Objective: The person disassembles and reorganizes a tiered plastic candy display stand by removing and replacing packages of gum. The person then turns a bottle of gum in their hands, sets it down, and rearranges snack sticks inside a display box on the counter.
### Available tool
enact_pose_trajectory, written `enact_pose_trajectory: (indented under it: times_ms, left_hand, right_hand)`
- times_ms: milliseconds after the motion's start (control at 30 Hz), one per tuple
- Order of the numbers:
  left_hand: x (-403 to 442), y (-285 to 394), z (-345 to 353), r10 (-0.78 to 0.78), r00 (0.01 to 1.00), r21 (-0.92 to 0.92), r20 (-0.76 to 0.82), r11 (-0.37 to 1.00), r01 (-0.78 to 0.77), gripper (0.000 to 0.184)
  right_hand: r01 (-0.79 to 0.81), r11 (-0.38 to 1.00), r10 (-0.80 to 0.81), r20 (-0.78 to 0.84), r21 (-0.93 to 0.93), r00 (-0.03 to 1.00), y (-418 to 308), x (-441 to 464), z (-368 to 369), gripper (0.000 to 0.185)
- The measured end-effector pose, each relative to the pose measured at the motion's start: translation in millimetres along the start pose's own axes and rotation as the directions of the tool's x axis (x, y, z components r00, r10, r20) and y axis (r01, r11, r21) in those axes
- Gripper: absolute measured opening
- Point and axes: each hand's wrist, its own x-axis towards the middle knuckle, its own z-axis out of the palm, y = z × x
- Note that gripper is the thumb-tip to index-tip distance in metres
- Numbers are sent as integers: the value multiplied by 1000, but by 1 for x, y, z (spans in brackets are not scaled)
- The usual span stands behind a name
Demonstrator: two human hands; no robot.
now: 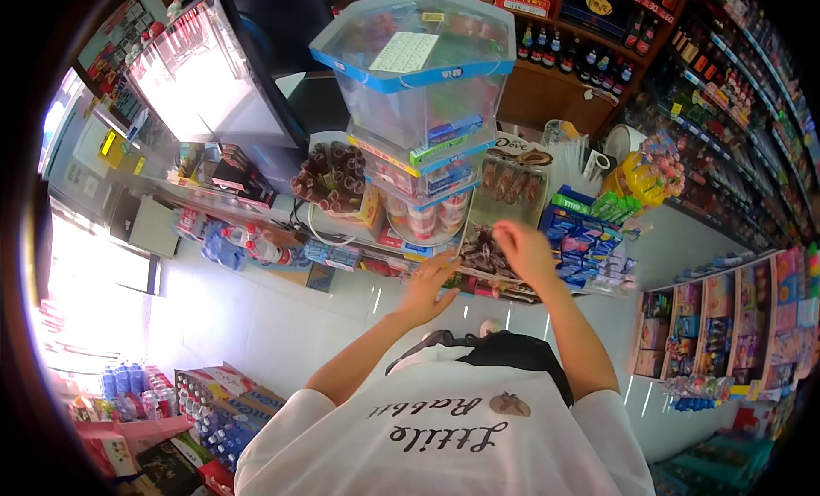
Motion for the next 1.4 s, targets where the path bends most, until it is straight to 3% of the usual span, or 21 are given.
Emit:
enact_pose_trajectory:
  times_ms: [67,100,133,167,200,267,367,467,567,700,833,867,967,1000,1033,1100,1167,1233,1400]
  left_hand:
    - [1,-1,-32,-34,997,-40,-73,999,31,55]
    - [2,0,-49,-51,993,-60,-108,997,45,54]
    - [5,2,-68,-53,983,-23,-174,998,50,52]
    - [7,5,-85,-46,969,-30,-241,999,40,51]
    - [9,6,-102,-40,951,-38,-306,999,30,50]
    - [14,8,-126,-25,912,-35,-410,999,12,47]
    - [14,12,-145,-20,876,-26,-482,1000,8,44]
    - [10,15,-148,-31,876,-64,-481,998,0,41]
    - [1,13,-143,-53,887,-145,-459,989,-16,39]
    - [-6,4,-139,-95,896,-174,-434,984,20,38]
    - [9,2,-142,-57,870,-155,-489,988,-22,37]
    - [18,6,-145,-89,871,-225,-483,974,-25,41]
    - [58,12,-149,-194,811,-470,-551,876,-110,46]
    - [71,15,-155,-191,795,-457,-576,881,-119,48]
    - [83,19,-161,-187,777,-444,-601,887,-130,50]
    - [99,22,-164,-172,770,-399,-614,910,-115,53]
    - [112,23,-162,-151,793,-332,-590,941,-68,55]
    - [115,22,-154,-167,773,-316,-612,948,-45,56]
    - [114,39,-137,-198,742,-270,-641,962,23,59]
  right_hand:
    - [-83,986,97,-89,145,991,-16,20,-29,19]
    - [54,989,-21,-237,135,971,-31,31,-44,19]
    - [137,963,-74,-261,231,963,-52,45,-64,14]
    - [324,895,-211,-347,308,914,-60,57,-72,14]
    - [266,916,-144,-372,302,917,-86,64,-85,24]
    - [430,871,-289,-459,238,840,-131,81,-99,34]
    - [474,880,-405,-460,39,790,-163,104,-105,40]
    - [434,893,-381,-312,120,870,-163,121,-103,36]
    - [461,841,-392,-268,285,880,-152,132,-110,28]
    - [461,834,-399,-247,303,883,-136,138,-121,21]
    - [497,825,-415,-308,270,856,-134,135,-120,34]
    - [478,827,-374,-343,297,861,-132,132,-116,56]
    - [417,752,-256,-356,511,899,-134,117,-92,79]
    - [437,732,-266,-372,523,890,-121,122,-76,95]
    - [421,807,-261,-390,414,883,-119,118,-63,97]
    - [469,745,-288,-406,474,867,-115,115,-40,91]
    - [287,849,-146,-326,443,934,-100,108,-22,77]
    - [319,784,-161,-322,532,933,-102,107,-25,72]
    - [335,714,-178,-304,615,936,-86,113,-32,83]
